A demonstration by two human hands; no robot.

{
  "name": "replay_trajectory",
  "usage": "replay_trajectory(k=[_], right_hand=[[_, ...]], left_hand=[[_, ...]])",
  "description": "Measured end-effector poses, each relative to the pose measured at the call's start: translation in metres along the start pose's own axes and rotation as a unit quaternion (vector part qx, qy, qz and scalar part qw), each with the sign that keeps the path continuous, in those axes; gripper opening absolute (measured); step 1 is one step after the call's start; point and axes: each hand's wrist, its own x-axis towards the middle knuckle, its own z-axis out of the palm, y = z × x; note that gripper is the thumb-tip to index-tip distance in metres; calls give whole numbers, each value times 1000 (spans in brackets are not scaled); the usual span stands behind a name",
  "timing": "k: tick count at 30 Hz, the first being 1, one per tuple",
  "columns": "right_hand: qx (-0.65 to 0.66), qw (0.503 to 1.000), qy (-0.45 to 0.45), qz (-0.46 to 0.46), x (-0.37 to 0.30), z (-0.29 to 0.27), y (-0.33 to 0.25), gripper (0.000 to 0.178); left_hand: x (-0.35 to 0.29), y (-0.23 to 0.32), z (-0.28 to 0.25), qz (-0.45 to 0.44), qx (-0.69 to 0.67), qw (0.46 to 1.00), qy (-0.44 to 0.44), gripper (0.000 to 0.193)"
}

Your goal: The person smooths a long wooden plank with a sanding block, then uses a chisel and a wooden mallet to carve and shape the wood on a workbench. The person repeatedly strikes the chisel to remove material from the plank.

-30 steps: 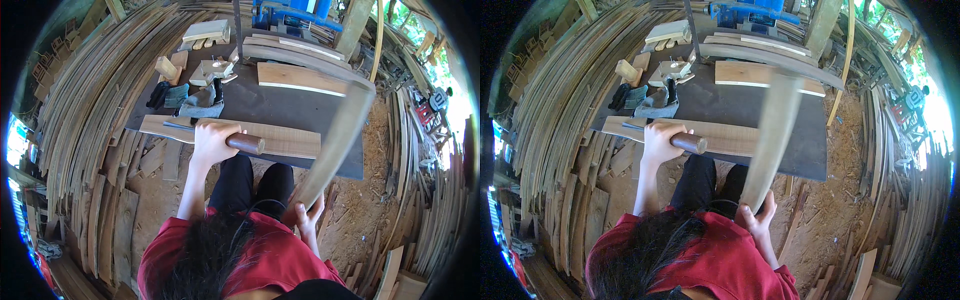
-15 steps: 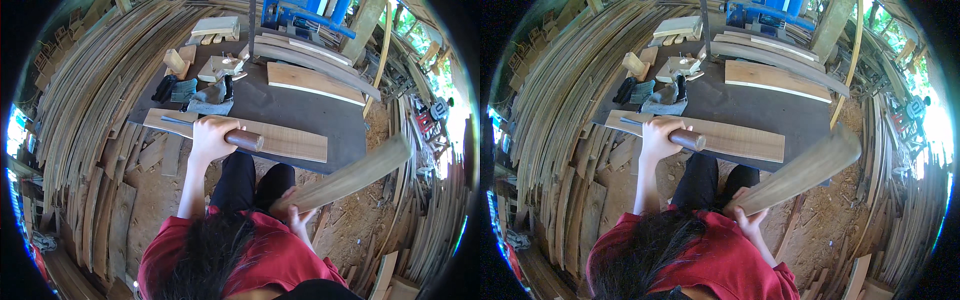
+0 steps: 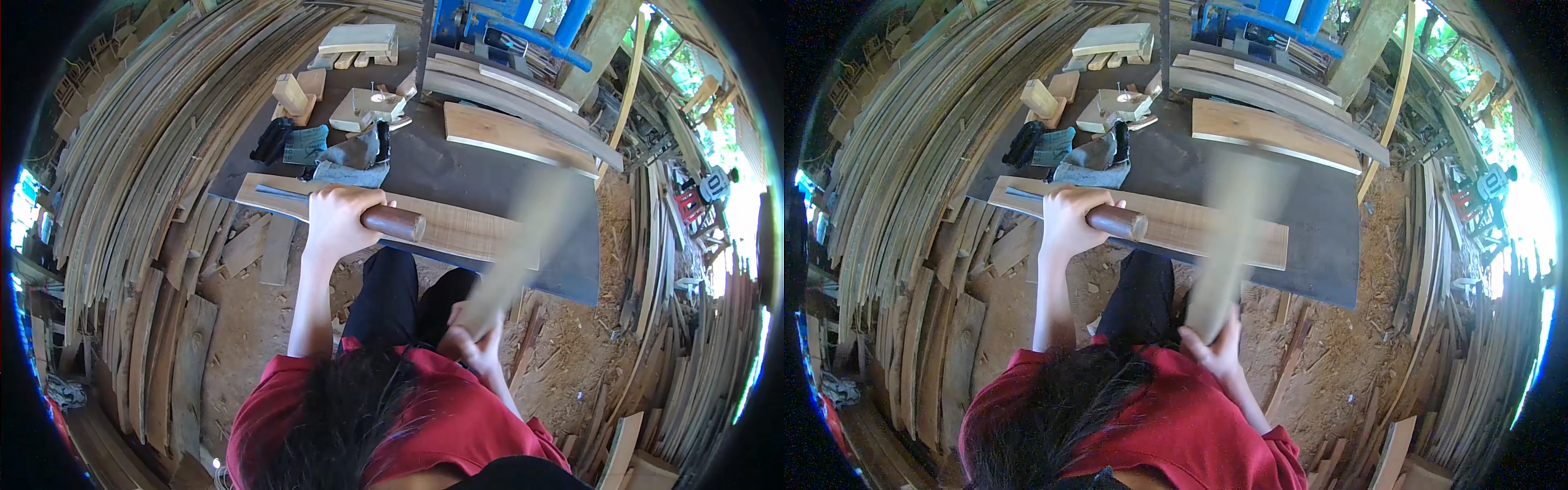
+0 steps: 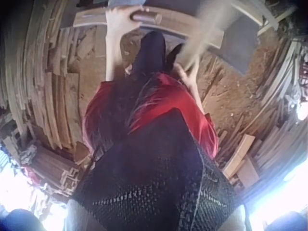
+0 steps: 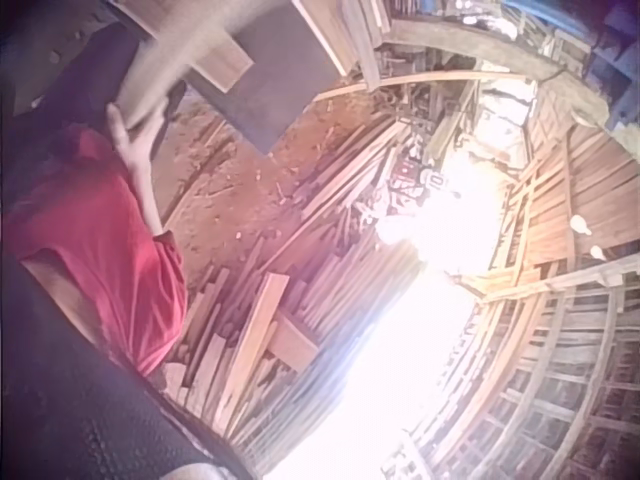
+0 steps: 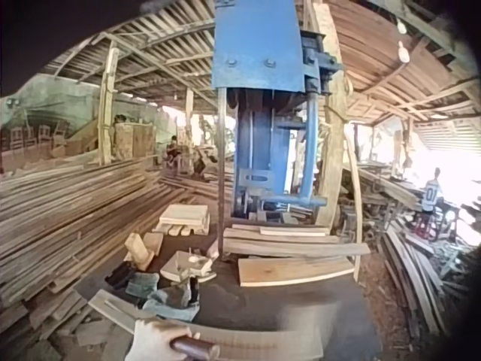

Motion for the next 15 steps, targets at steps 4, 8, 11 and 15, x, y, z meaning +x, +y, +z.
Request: replay_trajectory(k=[4, 8, 11, 15], right_hand=[[-137, 984, -104, 36, 18, 9, -36, 57], [-43, 999, 5, -6, 21, 4, -48, 58], [136, 990, 33, 21, 14, 11, -19, 57], [-114, 987, -114, 9, 39, 22, -46, 55]], left_hand=[[1, -13, -5, 16, 11, 999, 30, 15], [-1, -14, -12, -5, 8, 1000, -1, 15], [3, -13, -14, -11, -9, 1000, 5, 16], [4, -19, -16, -4, 9, 1000, 11, 15]])
